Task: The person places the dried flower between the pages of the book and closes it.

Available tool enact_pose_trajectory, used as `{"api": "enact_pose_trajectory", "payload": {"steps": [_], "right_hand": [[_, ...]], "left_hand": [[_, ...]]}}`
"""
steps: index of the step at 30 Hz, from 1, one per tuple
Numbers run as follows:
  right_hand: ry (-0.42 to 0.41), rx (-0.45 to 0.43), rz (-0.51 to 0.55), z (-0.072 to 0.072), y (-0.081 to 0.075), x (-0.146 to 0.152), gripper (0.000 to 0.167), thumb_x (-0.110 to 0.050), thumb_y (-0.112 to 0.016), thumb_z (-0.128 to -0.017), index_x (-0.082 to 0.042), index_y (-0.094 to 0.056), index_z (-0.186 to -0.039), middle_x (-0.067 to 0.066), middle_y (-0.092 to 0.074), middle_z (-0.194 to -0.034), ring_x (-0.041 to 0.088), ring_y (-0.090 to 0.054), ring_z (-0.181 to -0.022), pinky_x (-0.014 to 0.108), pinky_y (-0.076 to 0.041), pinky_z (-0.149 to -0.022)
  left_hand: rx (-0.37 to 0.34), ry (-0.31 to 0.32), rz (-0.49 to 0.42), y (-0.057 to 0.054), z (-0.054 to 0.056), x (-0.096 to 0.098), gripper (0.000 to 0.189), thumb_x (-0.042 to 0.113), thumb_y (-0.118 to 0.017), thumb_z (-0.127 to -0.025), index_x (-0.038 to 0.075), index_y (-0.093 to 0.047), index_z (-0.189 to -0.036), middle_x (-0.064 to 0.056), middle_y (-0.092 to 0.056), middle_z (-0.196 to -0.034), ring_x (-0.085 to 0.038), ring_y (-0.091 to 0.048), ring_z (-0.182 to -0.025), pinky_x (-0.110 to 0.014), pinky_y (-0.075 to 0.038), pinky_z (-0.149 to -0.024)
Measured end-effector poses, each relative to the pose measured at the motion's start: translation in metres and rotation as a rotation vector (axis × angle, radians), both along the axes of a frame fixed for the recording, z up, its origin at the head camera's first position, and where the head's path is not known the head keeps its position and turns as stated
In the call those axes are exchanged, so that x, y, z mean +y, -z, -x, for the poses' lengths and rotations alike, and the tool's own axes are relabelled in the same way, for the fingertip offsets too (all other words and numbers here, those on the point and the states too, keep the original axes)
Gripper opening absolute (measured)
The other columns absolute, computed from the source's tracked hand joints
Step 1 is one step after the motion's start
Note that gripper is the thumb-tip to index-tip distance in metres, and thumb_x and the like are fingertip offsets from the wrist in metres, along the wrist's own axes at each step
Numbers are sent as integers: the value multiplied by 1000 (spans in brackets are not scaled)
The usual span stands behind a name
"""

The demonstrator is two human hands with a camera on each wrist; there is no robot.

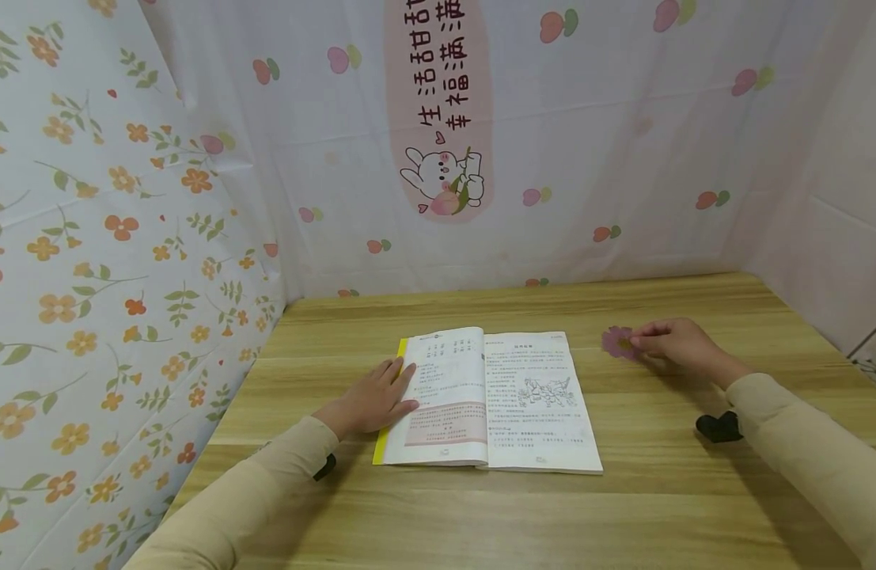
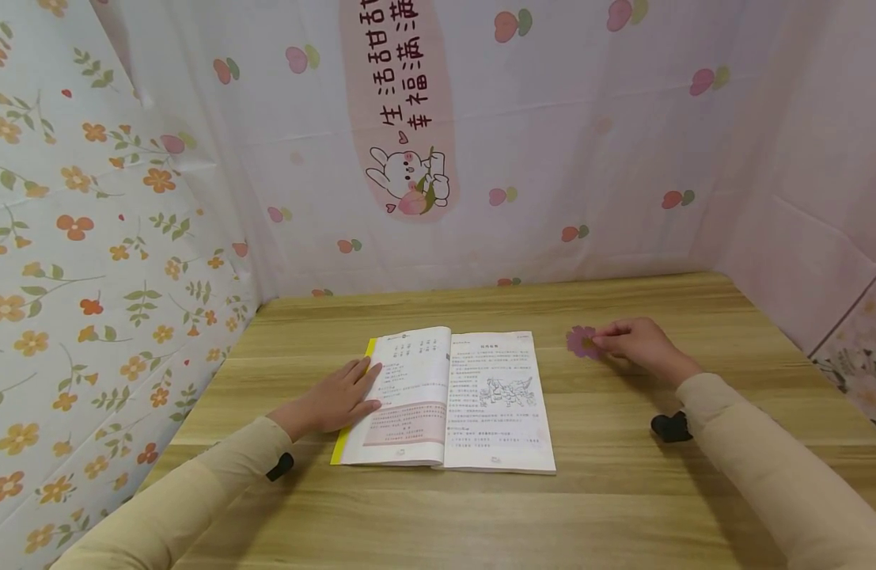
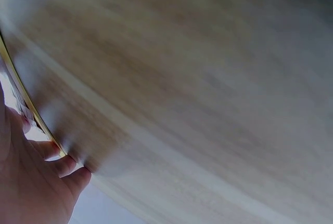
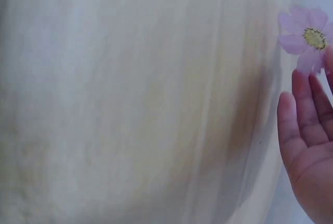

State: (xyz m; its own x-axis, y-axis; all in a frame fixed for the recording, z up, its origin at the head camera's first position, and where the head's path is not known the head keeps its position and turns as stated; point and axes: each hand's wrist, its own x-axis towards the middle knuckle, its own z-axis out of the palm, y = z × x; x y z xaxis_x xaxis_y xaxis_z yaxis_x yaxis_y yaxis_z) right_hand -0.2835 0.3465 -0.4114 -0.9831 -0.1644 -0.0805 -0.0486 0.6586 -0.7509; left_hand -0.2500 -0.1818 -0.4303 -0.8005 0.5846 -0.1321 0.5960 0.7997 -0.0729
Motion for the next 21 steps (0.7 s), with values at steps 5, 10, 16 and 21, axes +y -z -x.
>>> {"api": "enact_pose_trajectory", "payload": {"steps": [5,10,16,21], "right_hand": [[0,-71,207,0,-5,-8,54,-36,-66,-93,10,-58,-121,9,-63,-114,5,-59,-95,29,-52,-84],[-21,-130,451,1,-7,-16,30,-22,-65,-95,3,-63,-111,-5,-64,-103,3,-63,-93,29,-51,-87],[-57,-169,587,1,-9,-33,6,-15,-64,-96,-10,-67,-98,-4,-65,-98,9,-66,-91,32,-51,-88],[-71,-192,600,-1,-12,-52,5,-15,-63,-96,-12,-67,-97,-6,-66,-100,10,-66,-91,33,-51,-88]], "left_hand": [[8,11,-11,-1,-1,0,71,49,-36,-103,0,-25,-152,-27,-26,-153,-42,-27,-139,-48,-25,-111],[1,7,-22,-3,-2,0,70,49,-37,-103,0,-26,-152,-27,-26,-153,-42,-27,-139,-48,-26,-111],[5,0,-2,-2,-1,0,71,51,-35,-103,2,-24,-153,-25,-25,-154,-40,-27,-140,-47,-26,-111],[11,13,-15,-3,-2,0,70,49,-37,-103,0,-27,-152,-27,-27,-152,-42,-28,-138,-48,-27,-110]]}}
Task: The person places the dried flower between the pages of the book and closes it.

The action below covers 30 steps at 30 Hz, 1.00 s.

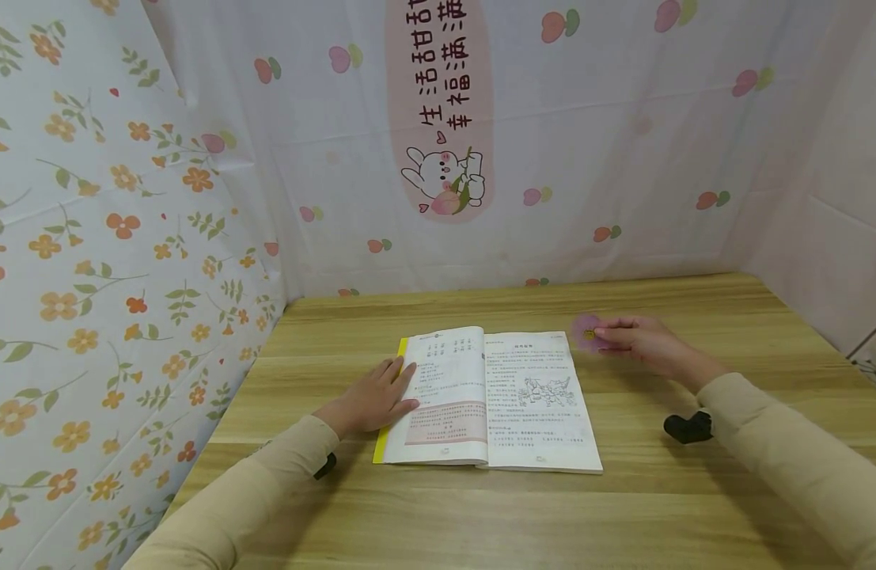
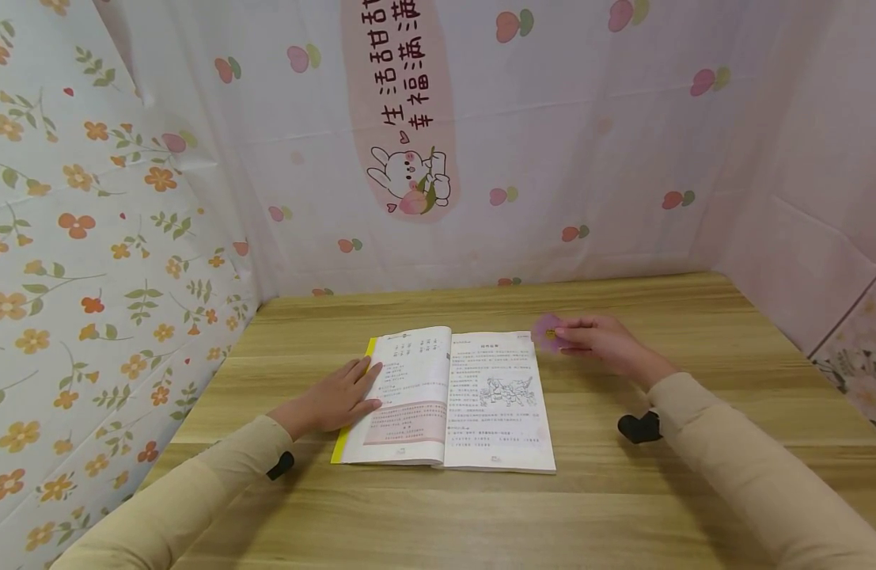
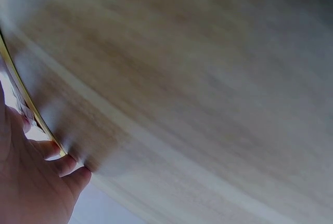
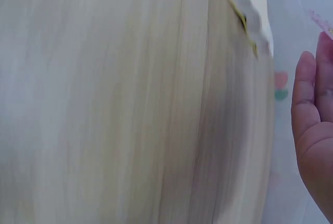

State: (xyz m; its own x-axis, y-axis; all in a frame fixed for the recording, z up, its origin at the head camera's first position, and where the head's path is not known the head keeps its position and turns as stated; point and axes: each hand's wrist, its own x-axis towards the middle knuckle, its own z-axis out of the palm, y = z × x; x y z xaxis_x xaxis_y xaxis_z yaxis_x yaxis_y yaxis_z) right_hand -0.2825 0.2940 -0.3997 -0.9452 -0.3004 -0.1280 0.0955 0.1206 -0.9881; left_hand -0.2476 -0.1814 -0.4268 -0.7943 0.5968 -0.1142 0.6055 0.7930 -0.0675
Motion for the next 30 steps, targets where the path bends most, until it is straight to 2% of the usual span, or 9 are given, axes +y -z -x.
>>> {"api": "enact_pose_trajectory", "payload": {"steps": [7,12,19,30], "right_hand": [[-39,-23,56,-5,-6,-34,11,-7,-60,-97,-11,-69,-98,-3,-67,-97,10,-66,-88,38,-49,-91],[-44,-58,99,-6,-4,-56,13,-4,-60,-96,-12,-70,-95,-2,-68,-96,10,-66,-86,31,-53,-84],[-29,-106,64,-9,3,-82,9,-7,-62,-95,-7,-67,-102,-1,-68,-94,11,-64,-84,26,-54,-78],[7,-113,-42,-11,8,-117,31,-10,-66,-93,6,-60,-119,8,-64,-104,13,-62,-82,26,-55,-75]], "left_hand": [[-6,2,-4,-1,-1,-1,70,48,-36,-104,-1,-25,-152,-27,-25,-153,-42,-27,-139,-48,-26,-111],[-10,6,-9,-2,0,-1,70,49,-36,-104,-1,-25,-152,-28,-25,-152,-43,-27,-139,-48,-26,-111],[-3,7,0,-1,0,0,70,49,-35,-104,0,-25,-152,-27,-26,-152,-42,-28,-139,-48,-27,-110],[8,18,-3,0,0,-2,70,49,-36,-103,-1,-26,-152,-28,-28,-151,-43,-29,-138,-48,-28,-110]]}}
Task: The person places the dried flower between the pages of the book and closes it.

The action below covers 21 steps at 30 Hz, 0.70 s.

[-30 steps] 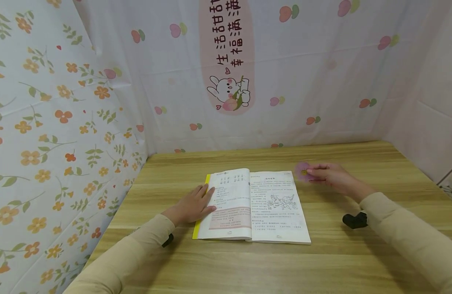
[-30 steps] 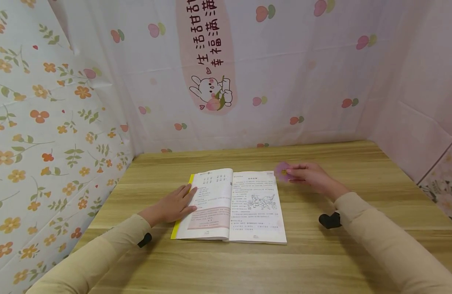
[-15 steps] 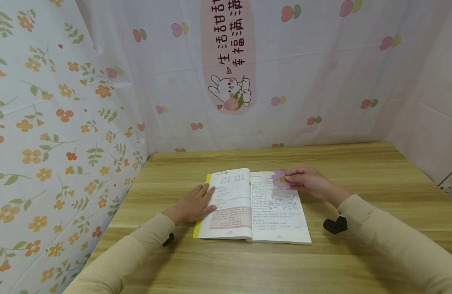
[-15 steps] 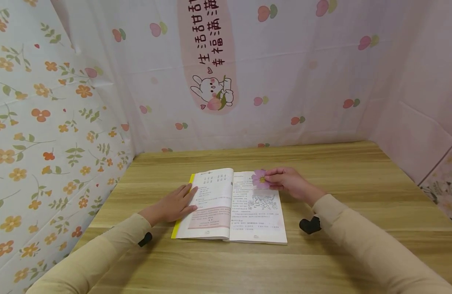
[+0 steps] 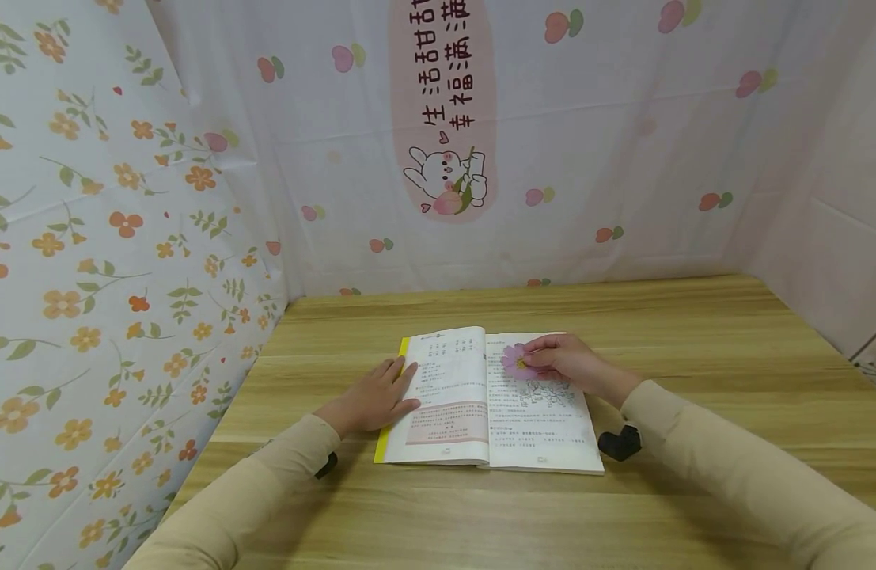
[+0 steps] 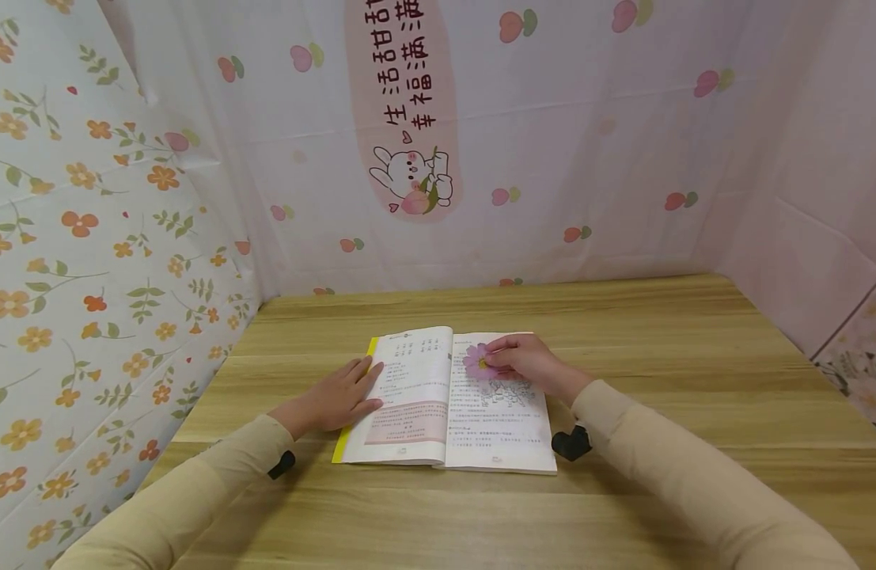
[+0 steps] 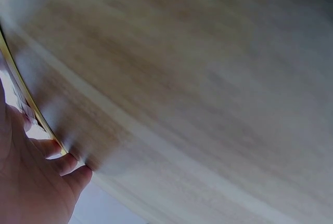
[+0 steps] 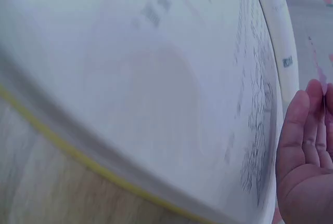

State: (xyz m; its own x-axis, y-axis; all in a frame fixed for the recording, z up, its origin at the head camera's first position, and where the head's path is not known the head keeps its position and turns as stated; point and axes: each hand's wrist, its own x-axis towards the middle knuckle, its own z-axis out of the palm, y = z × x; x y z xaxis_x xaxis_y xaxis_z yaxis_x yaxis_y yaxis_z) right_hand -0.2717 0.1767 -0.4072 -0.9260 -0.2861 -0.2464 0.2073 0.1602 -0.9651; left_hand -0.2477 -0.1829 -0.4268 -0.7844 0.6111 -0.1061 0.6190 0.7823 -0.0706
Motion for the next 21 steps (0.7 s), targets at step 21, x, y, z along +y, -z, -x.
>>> {"api": "enact_pose_trajectory", "payload": {"steps": [21], "right_hand": [[52,15,-230,-4,8,-33,31,-12,-71,-89,4,-63,-114,12,-65,-95,12,-62,-66,25,-54,-62]], "left_hand": [[-19,-23,-29,3,1,0,70,49,-37,-103,0,-25,-153,-27,-26,-152,-42,-27,-139,-49,-27,-110]]}}
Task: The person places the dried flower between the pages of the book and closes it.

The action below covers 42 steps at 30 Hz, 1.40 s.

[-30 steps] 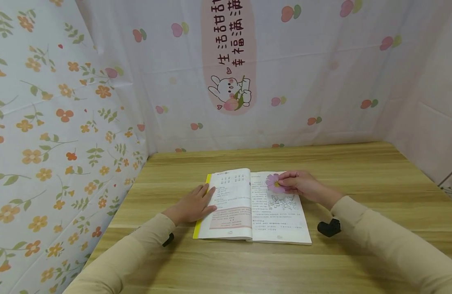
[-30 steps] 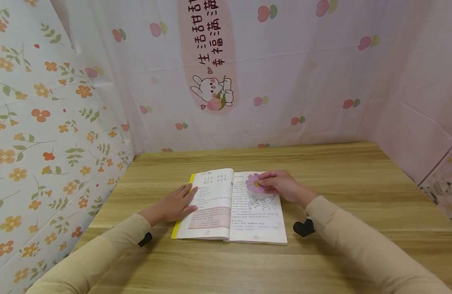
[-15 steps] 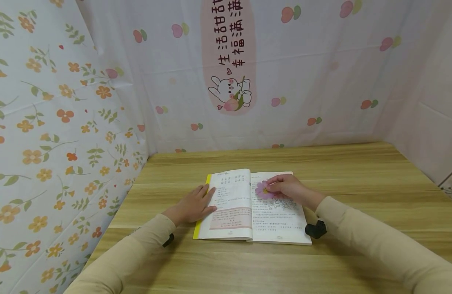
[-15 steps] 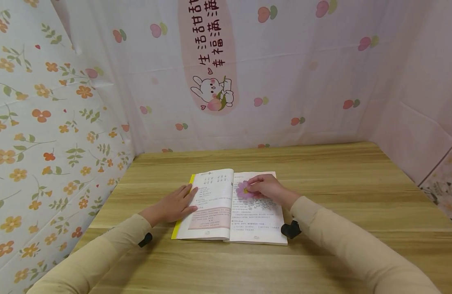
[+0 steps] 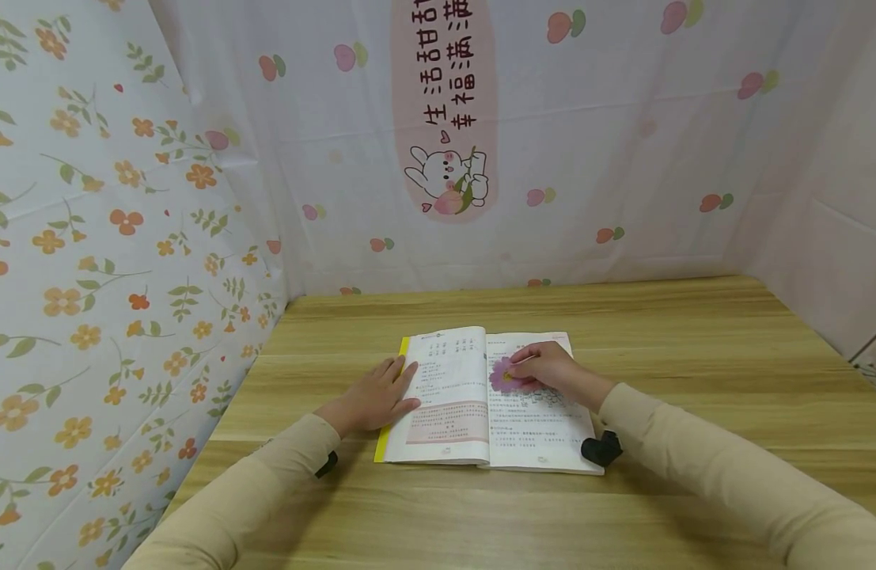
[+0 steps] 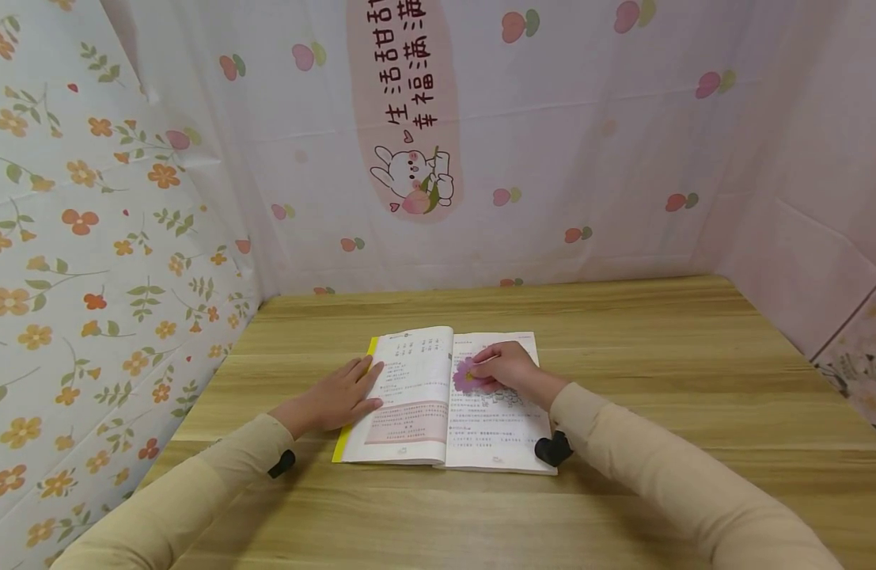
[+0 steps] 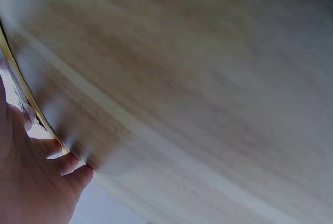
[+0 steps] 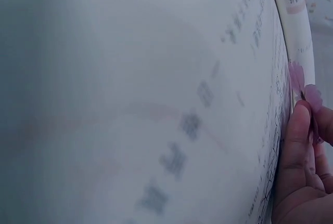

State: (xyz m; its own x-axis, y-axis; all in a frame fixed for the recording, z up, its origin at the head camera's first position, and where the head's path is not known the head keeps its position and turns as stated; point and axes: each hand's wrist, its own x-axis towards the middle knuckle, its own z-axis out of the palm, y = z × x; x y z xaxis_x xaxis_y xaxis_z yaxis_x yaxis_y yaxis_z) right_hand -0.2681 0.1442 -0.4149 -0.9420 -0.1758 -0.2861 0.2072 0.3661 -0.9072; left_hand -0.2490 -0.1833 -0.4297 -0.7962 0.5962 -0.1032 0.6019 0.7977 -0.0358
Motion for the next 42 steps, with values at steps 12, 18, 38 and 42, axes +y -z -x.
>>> {"api": "enact_pose_trajectory", "payload": {"steps": [12,18,38,42], "right_hand": [[-8,10,3,-1,1,-6,27,-9,-73,-87,2,-63,-109,11,-66,-93,14,-62,-68,27,-55,-61],[-55,54,-66,-2,-8,-4,31,-11,-74,-86,3,-63,-112,10,-68,-93,17,-62,-71,29,-55,-63],[-267,437,-340,-10,-21,31,30,-6,-74,-85,8,-64,-110,13,-68,-99,26,-65,-91,38,-53,-79],[-304,538,-398,-16,-20,44,29,-8,-74,-86,6,-65,-110,15,-68,-105,30,-64,-97,45,-51,-86]], "left_hand": [[-2,-6,14,0,0,0,71,50,-36,-103,1,-24,-153,-26,-25,-153,-42,-26,-139,-48,-26,-111],[5,7,9,1,1,-1,71,49,-37,-103,0,-24,-153,-27,-25,-153,-42,-27,-139,-48,-27,-111],[2,14,2,-1,1,-1,70,48,-37,-103,0,-25,-152,-28,-26,-152,-42,-28,-138,-48,-27,-110],[-4,3,-1,-3,0,0,71,49,-37,-103,0,-25,-153,-28,-26,-152,-41,-27,-139,-48,-27,-111]]}}
